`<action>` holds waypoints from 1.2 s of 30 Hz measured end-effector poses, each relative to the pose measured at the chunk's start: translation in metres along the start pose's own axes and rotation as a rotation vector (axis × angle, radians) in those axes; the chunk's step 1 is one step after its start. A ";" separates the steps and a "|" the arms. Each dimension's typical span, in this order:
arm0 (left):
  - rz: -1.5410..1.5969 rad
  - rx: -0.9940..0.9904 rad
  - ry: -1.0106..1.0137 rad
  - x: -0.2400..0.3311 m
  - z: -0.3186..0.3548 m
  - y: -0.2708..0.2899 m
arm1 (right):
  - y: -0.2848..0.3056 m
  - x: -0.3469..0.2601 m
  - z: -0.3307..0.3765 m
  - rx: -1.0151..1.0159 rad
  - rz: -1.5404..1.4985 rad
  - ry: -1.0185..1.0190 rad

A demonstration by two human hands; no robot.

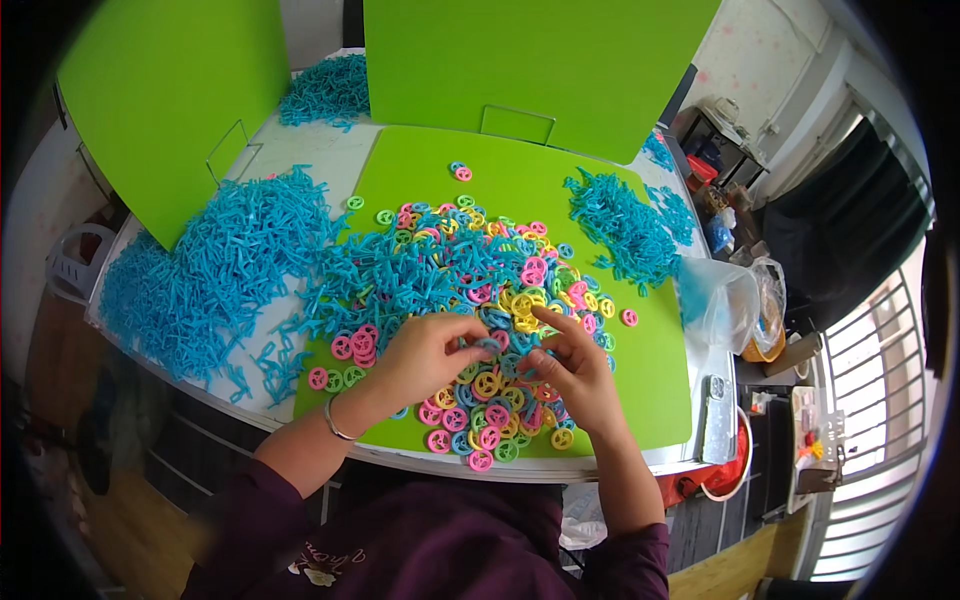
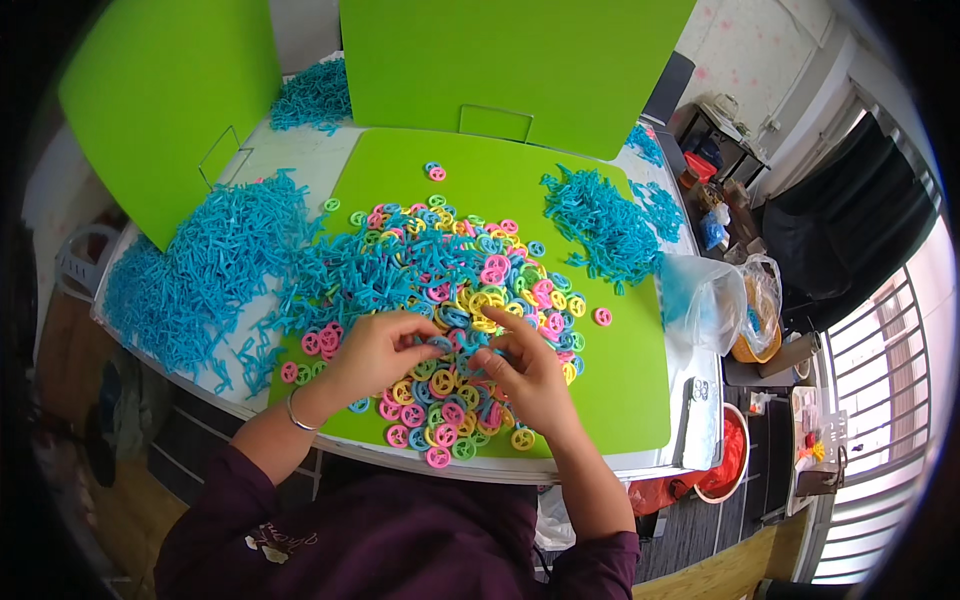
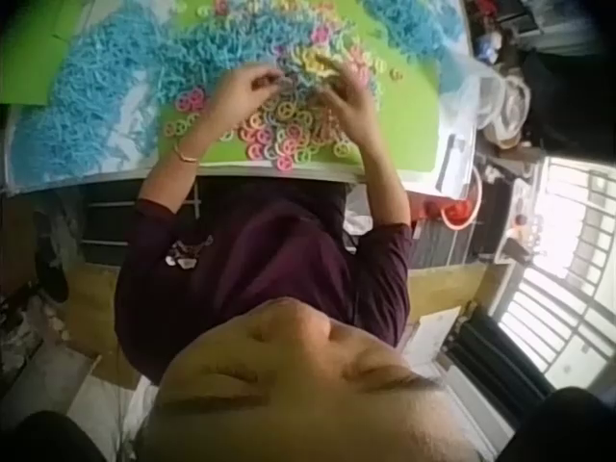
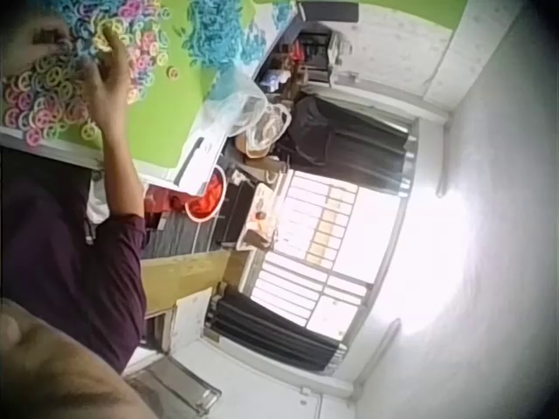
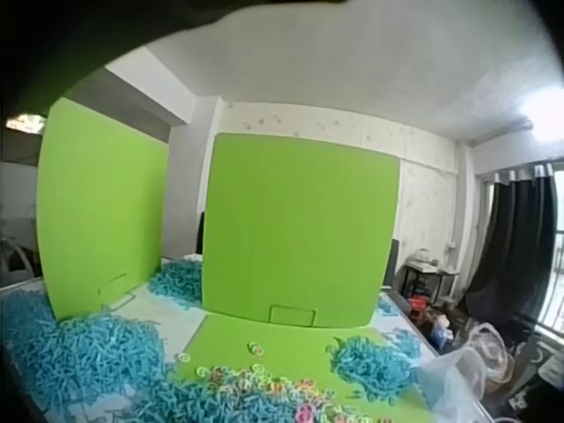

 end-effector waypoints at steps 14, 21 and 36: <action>0.693 0.086 -0.102 -0.008 0.003 -0.012 | -0.023 0.009 0.001 0.063 -0.137 0.002; 0.765 0.075 -0.177 -0.010 0.004 -0.014 | -0.025 0.017 0.006 0.120 0.348 0.161; 0.529 0.179 -0.428 -0.010 0.006 -0.017 | -0.034 -0.003 0.008 0.284 0.869 0.378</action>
Point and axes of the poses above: each hand's wrist, its own z-axis away from the middle knuckle, its own y-axis out of the back of the hand, x = y × z, the point moved 1 cm from there along -z, towards the middle knuckle, and after that the axes turned 12 degrees about -x, right-handed, at the moved point
